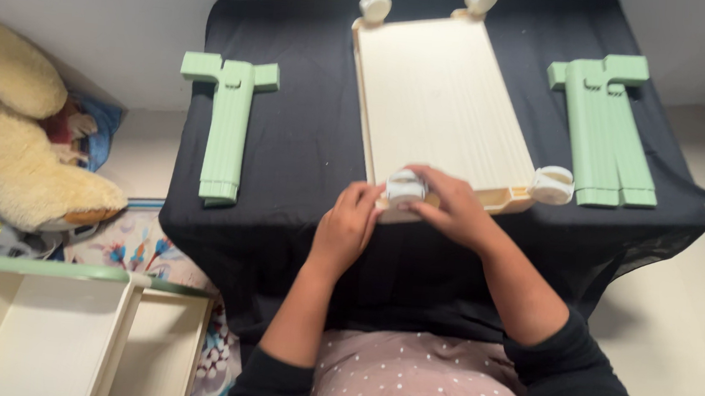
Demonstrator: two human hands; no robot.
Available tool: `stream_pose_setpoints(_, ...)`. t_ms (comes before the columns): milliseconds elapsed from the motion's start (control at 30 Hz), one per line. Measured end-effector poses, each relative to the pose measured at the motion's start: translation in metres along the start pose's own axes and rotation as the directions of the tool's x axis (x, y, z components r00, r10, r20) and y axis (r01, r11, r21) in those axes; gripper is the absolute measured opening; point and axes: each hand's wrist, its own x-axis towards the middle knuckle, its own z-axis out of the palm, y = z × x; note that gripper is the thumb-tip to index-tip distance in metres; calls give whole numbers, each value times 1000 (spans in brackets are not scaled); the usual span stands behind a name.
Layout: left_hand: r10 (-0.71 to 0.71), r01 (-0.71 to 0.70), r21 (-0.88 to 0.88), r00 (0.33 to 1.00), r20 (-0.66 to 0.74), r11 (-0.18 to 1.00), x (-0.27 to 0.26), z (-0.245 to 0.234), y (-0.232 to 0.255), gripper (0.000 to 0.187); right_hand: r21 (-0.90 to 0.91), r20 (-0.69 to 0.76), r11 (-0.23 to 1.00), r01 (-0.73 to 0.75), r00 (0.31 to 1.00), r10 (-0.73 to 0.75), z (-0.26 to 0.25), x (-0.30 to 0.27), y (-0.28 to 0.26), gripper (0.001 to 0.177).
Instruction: The person disassembles a two-tier plastic rolling cart on a table. They remove the top frame, then detach the side supports and wheels from the bottom tray, placing the separated parts on the table.
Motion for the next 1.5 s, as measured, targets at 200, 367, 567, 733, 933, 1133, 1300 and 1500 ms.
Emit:
stream_pose_setpoints(200, 393, -426, 407, 904, 167, 808, 8, -22, -5, 39, -92, 38, 993, 75, 997, -72, 3, -9, 5, 53)
stream_pose_setpoints(367, 500, -579, 477, 814, 295, 661, 19, -24, -9, 39, 37, 133, 992, 117, 984, -121, -4, 1, 12, 57)
stream_pose_setpoints(567, 557, -641, 487, 764, 327, 593, 18, -21, -17, 35, 52, 194, 998, -19, 981, 8, -5, 1, 21, 57)
stream_pose_setpoints(733, 539, -589, 463, 804, 252, 662, 12, -12, -22, 37, 119, 162, 993, -27, 987, 8, -1, -1, 28, 59)
stream_pose_setpoints(933, 357, -376, 153, 924, 138, 914, -2, -26, -19, 56, 141, 79, 988, 67, 994, -79, -8, -11, -4, 59)
stream_pose_setpoints(1133, 258, -272, -65, 950, -175, 960, -2, -16, -1, 79, 286, 117, 958, -5, 993, -30, -29, -6, -51, 66)
stream_pose_setpoints(1300, 79, -229, -328, 907, -413, 917, 19, -11, 26, 79, 591, 11, 807, -6, 1000, -1, -51, 0, -75, 60)
stream_pose_setpoints(1500, -180, -198, -664, 872, -456, 721, 44, -6, 74, 66, 746, -228, 634, 202, 973, -42, -49, -2, -67, 54)
